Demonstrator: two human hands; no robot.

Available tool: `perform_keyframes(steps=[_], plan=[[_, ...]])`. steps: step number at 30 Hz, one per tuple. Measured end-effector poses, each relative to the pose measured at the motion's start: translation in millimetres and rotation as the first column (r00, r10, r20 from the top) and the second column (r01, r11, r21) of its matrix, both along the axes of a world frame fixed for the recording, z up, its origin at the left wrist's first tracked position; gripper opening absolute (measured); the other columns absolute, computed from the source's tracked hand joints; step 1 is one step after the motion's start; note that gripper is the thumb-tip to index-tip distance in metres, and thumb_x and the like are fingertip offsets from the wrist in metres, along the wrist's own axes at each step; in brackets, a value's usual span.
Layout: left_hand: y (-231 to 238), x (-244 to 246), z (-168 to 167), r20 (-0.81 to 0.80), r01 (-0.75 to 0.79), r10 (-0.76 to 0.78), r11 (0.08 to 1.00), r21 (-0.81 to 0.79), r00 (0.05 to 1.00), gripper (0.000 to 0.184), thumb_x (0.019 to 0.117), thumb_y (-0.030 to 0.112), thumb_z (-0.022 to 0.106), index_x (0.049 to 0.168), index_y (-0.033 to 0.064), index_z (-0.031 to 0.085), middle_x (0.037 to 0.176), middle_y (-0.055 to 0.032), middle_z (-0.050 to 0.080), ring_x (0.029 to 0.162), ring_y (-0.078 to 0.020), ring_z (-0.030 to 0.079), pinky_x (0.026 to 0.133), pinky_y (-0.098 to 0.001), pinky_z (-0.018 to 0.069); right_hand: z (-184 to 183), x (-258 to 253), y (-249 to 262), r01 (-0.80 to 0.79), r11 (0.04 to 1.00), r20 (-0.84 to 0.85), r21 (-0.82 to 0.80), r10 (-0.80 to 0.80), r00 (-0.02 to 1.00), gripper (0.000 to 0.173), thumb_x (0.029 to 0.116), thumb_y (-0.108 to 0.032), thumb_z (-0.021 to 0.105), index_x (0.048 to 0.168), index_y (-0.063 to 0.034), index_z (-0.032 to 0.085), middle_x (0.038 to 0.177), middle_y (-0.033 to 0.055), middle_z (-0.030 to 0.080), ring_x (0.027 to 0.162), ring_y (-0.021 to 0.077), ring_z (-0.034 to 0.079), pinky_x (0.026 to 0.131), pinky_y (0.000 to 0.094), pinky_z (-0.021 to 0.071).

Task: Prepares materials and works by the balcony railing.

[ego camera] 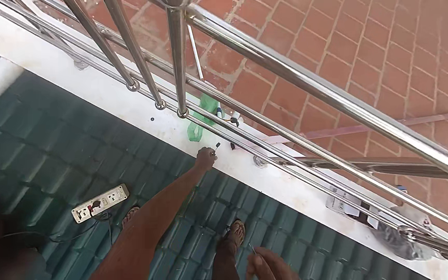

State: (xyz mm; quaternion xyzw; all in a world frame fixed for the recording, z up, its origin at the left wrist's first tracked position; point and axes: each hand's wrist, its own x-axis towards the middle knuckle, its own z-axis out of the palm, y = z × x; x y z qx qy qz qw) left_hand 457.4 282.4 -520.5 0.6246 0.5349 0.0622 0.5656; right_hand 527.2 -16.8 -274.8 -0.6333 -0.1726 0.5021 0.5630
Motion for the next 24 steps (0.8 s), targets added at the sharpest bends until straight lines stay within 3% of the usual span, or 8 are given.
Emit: perform_keyframes(steps=[3, 6, 10, 14, 20, 24], plan=[[-38.6, -21.9, 77.0, 0.275, -0.156, 0.233, 0.949, -0.273, 0.933, 0.024, 0.0958, 0.017, 0.074, 0.115, 0.0019, 0.071, 0.1, -0.0117, 0.073, 0.086, -0.0199, 0.071, 0.082, -0.0377, 0.0591, 2.6, -0.5, 40.8, 0.054, 0.994, -0.009, 0.09, -0.054, 0.999, 0.017, 0.0997, -0.01, 0.065, 0.113, -0.0091, 0.075, 0.093, 0.0061, 0.077, 0.077, 0.0147, 0.074, 0.072, 0.0315, 0.0643], [-75.9, -54.4, 166.6, 0.449, -0.108, 0.311, 0.9, -0.422, 0.838, 0.022, 0.0958, 0.006, 0.07, 0.117, -0.0001, 0.071, 0.1, -0.0096, 0.074, 0.09, -0.0181, 0.072, 0.088, -0.0343, 0.0599, 8.3, -1.8, 74.7, 0.052, 0.98, -0.041, 0.194, -0.045, 0.998, 0.019, 0.1005, -0.013, 0.065, 0.114, -0.0021, 0.074, 0.095, 0.0108, 0.076, 0.077, 0.0169, 0.074, 0.07, 0.0328, 0.0651], [-103.5, -89.9, 235.0, 0.505, -0.036, 0.215, 0.94, -0.339, 0.836, 0.025, 0.095, 0.006, 0.07, 0.12, 0.0025, 0.072, 0.11, -0.0075, 0.073, 0.098, -0.0156, 0.071, 0.092, -0.0317, 0.0592, 31.0, -13.5, 92.8, -0.02, 0.984, -0.038, 0.179, 0.027, 0.999, 0.015, 0.1005, -0.006, 0.062, 0.109, 0.0022, 0.072, 0.094, 0.0119, 0.077, 0.076, 0.0178, 0.075, 0.071, 0.0332, 0.0656], [-110.9, -104.5, 267.7, 0.488, -0.08, 0.215, 0.956, -0.282, 0.846, 0.022, 0.09, 0.005, 0.076, 0.112, 0.0033, 0.077, 0.104, -0.0078, 0.076, 0.095, -0.0155, 0.074, 0.09, -0.0297, 0.0615, 43.8, -23.4, 88.8, -0.041, 0.981, -0.082, 0.187, 0.058, 0.995, 0.014, 0.0999, -0.006, 0.063, 0.107, 0.0035, 0.07, 0.093, 0.0134, 0.077, 0.074, 0.0182, 0.076, 0.069, 0.0327, 0.0656], [-114.5, -114.6, 278.2, 0.526, -0.066, 0.202, 0.962, -0.265, 0.826, 0.021, 0.0888, 0.006, 0.077, 0.109, 0.0012, 0.077, 0.101, -0.0086, 0.077, 0.092, -0.0149, 0.074, 0.089, -0.0289, 0.0615, 54.5, -24.1, 78.1, -0.001, 0.979, -0.196, 0.202, 0.041, 0.98, 0.012, 0.0998, -0.007, 0.064, 0.105, 0.0011, 0.072, 0.088, 0.0122, 0.077, 0.072, 0.0174, 0.075, 0.067, 0.0322, 0.0651], [-118.2, -110.2, 282.8, 0.518, -0.109, 0.221, 0.965, -0.238, 0.827, 0.02, 0.086, 0.005, 0.08, 0.105, 0.0023, 0.078, 0.096, -0.0082, 0.077, 0.086, -0.0146, 0.074, 0.084, -0.0278, 0.0624, 57.2, -23.2, 73.0, -0.021, 0.978, -0.177, 0.206, 0.058, 0.982, 0.013, 0.1002, -0.008, 0.064, 0.106, 0.001, 0.072, 0.089, 0.0114, 0.077, 0.072, 0.0172, 0.075, 0.068, 0.0321, 0.0653]])
